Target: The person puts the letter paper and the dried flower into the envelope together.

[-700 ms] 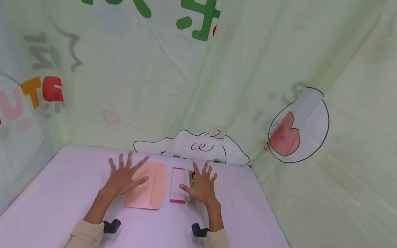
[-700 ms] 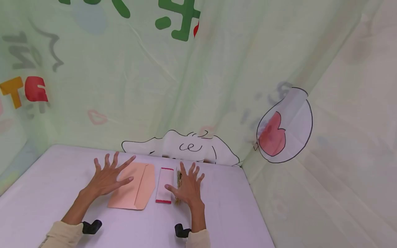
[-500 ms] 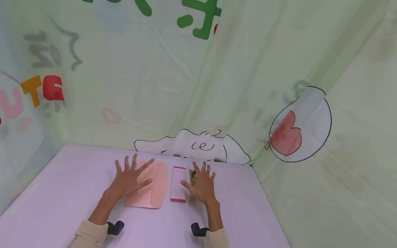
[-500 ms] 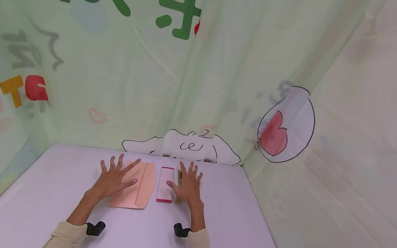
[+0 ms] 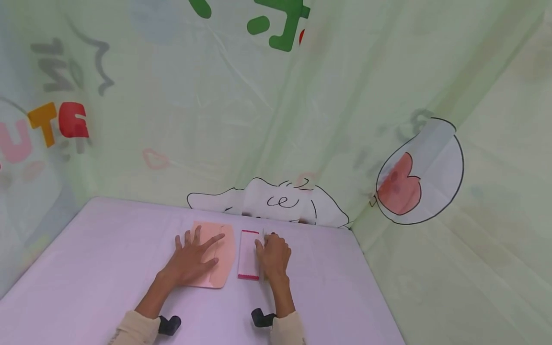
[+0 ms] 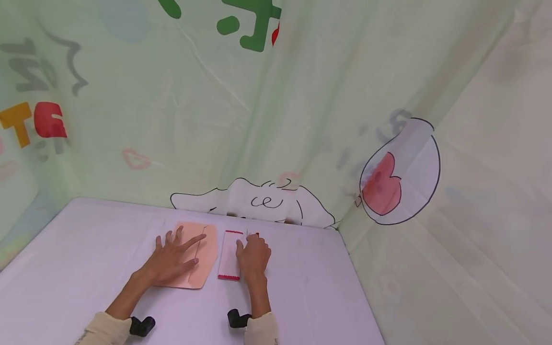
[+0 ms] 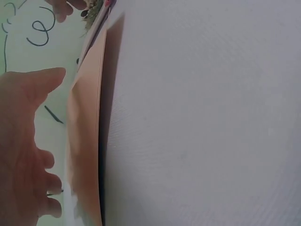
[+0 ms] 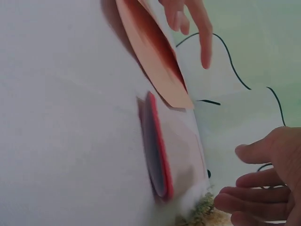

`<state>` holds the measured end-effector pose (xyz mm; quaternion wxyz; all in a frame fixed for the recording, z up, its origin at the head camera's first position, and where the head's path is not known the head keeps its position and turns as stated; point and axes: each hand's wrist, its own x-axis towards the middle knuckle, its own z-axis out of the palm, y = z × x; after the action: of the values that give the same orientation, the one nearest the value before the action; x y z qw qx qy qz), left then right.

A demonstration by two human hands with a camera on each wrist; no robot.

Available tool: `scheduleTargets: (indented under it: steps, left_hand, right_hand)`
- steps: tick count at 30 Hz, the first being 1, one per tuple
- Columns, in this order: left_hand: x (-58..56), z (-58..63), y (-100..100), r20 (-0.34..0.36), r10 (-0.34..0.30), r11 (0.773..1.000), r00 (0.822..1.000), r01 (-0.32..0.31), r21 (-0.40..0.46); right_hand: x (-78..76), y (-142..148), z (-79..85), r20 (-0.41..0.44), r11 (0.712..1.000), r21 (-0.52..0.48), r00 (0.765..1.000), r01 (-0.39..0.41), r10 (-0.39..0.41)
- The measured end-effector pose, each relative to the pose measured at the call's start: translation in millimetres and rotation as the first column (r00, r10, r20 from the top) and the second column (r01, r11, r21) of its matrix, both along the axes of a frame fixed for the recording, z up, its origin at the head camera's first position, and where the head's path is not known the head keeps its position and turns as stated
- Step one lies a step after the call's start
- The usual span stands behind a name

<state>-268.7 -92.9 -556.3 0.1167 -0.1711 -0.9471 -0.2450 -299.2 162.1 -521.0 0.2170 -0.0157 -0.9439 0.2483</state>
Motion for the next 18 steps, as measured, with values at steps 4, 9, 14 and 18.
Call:
scheduleTargets:
  steps: [4,9,14,18]
  left_hand:
    - [0.6,-2.3,0.6,0.054,0.0,1.0,0.999,-0.001,0.028]
    - [1.1,-5.2,-1.5,0.11,-0.009,1.0,0.994,0.007,0.017]
    - [1.8,-5.4,-1.7,0.15,-0.014,1.0,0.989,0.013,0.011]
    - [3.3,-5.3,-2.6,0.201,-0.022,0.999,0.979,0.014,0.041]
  right_hand:
    - [0.9,-10.0,-8.8,0.06,0.999,-0.04,0.998,0.034,-0.032]
    - [2.3,-18.2,-14.4,0.082,0.993,-0.101,0.995,0.062,-0.054]
    - [4.0,-24.9,-17.7,0.075,0.99,-0.119,0.995,0.076,-0.067]
    - [5.2,-32.6,-25.1,0.068,0.989,-0.101,0.993,0.104,-0.098]
